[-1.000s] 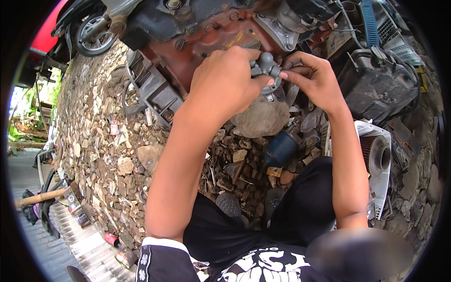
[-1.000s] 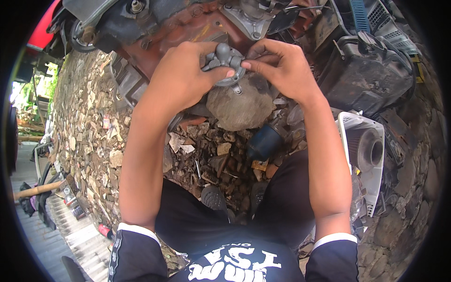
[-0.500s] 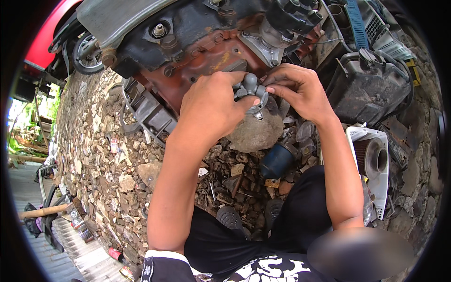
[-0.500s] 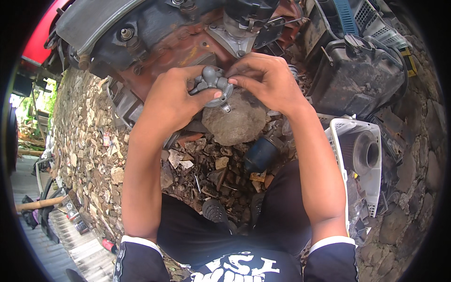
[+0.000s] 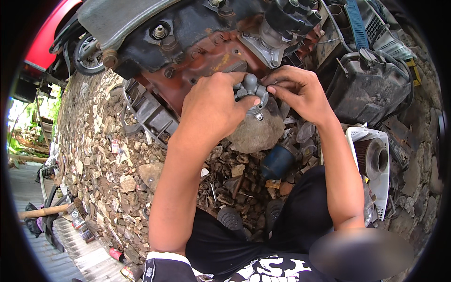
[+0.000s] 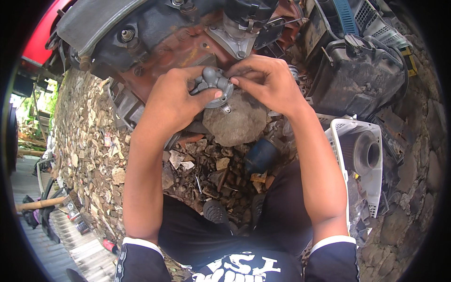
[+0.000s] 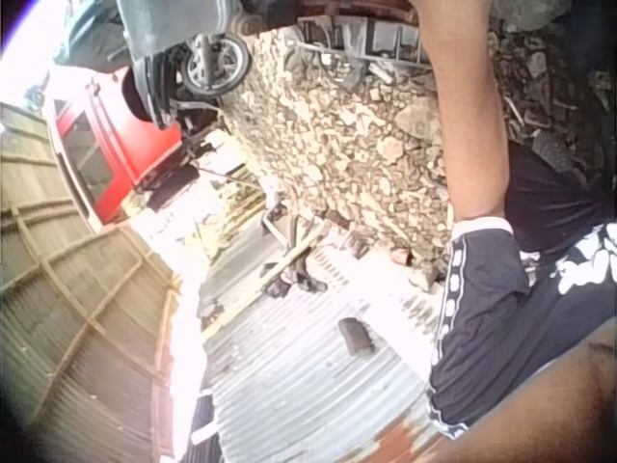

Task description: The person works on a small engine placed on the ground, using a wrench and a screwdriver to adjust and tighten components. The person repeatedly picks up and sets down tools while manipulating parts of the engine.

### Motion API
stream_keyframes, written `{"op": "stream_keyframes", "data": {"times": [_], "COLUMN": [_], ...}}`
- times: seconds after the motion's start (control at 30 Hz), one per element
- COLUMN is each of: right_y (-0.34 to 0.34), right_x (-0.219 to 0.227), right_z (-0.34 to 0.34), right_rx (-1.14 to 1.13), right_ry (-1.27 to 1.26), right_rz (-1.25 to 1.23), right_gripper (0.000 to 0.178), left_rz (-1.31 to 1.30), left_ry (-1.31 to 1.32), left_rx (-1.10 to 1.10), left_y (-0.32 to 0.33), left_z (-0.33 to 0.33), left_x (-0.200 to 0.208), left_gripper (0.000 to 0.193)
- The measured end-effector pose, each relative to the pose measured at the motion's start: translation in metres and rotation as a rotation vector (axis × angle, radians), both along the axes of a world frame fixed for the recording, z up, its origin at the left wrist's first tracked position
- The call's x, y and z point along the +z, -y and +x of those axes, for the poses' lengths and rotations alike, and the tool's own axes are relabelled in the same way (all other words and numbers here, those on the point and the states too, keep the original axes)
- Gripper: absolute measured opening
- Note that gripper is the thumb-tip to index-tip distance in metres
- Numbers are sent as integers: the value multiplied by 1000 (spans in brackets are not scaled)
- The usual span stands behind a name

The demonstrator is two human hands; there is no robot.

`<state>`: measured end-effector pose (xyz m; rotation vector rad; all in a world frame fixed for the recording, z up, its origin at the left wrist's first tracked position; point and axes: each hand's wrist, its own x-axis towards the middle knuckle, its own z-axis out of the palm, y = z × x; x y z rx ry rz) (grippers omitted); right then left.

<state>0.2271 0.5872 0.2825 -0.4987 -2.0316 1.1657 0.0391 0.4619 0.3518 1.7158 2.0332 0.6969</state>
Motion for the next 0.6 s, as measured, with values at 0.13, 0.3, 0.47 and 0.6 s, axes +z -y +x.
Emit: {"op": "stream_keyframes", "data": {"times": [0.13, 0.3, 0.47, 0.6], "right_y": [-1, 3, 2, 7], "right_x": [5, 7, 4, 9], "right_z": [3, 0, 0, -2], "right_rx": [-4, -24, -73, -77], "right_ry": [70, 29, 54, 33], "right_rz": [84, 127, 162, 168], "right_gripper": [14, 16, 16, 15], "left_rz": [48, 73, 47, 52], "left_ry": [-26, 4, 67, 125], "left_rx": [-43, -17, 5, -5], "left_y": [0, 0, -1, 2], "left_z": [-4, -3, 0, -5], "left_x": [-2, -5, -1, -3], "left_gripper": [35, 34, 32, 32]}}
